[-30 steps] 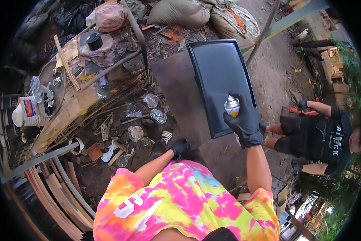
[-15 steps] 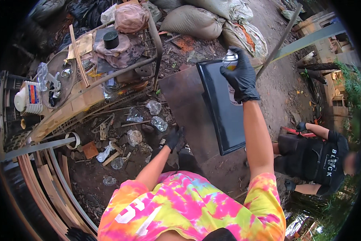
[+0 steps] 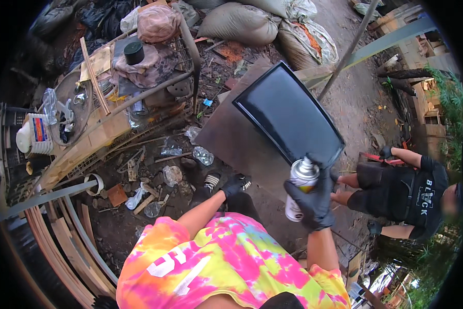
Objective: The person uses a spray can to apply black paint to multiple rectangular panels, handling them one at a time and placing them on a stack after painting.
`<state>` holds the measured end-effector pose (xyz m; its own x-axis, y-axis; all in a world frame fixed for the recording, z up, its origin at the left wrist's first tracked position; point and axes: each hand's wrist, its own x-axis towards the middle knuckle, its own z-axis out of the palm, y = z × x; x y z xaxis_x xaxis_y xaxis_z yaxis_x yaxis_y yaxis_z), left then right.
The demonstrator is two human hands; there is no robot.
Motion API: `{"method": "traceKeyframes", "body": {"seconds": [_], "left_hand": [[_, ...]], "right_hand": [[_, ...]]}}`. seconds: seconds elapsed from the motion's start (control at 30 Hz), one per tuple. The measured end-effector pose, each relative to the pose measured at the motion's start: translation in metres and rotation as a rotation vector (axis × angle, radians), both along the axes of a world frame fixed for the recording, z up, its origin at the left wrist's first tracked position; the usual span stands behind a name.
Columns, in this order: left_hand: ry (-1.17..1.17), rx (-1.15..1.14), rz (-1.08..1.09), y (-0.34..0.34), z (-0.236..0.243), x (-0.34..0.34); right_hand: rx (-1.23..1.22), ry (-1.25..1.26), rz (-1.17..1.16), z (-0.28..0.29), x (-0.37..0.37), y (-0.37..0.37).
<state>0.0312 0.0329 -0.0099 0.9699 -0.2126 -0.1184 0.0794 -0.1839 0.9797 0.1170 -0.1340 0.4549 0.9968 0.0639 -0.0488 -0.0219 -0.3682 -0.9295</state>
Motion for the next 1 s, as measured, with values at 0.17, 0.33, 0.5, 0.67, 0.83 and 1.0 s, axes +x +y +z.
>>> {"method": "traceKeyframes", "body": {"seconds": [0.17,0.33,0.5,0.67,0.83,1.0], "left_hand": [[0.395,-0.050,0.477,0.060,-0.019,-0.024],[0.456,-0.565,0.703,0.082,-0.001,-0.030],[0.479,-0.173,0.293,0.067,0.054,-0.045],[0.657,0.004,0.165,0.047,0.081,-0.043],[0.656,0.081,0.075,0.033,0.087,-0.039],[0.638,0.035,0.100,0.033,0.082,-0.035]], "right_hand": [[-0.397,-0.213,0.118,-0.021,-0.016,0.001],[-0.467,-0.204,0.129,-0.011,-0.020,0.005],[-0.581,-0.179,0.144,-0.016,-0.019,0.007],[-0.596,-0.147,0.143,-0.027,-0.009,0.008],[-0.548,-0.193,0.146,-0.034,0.020,0.016],[-0.566,-0.272,0.184,-0.035,0.065,0.039]]}}
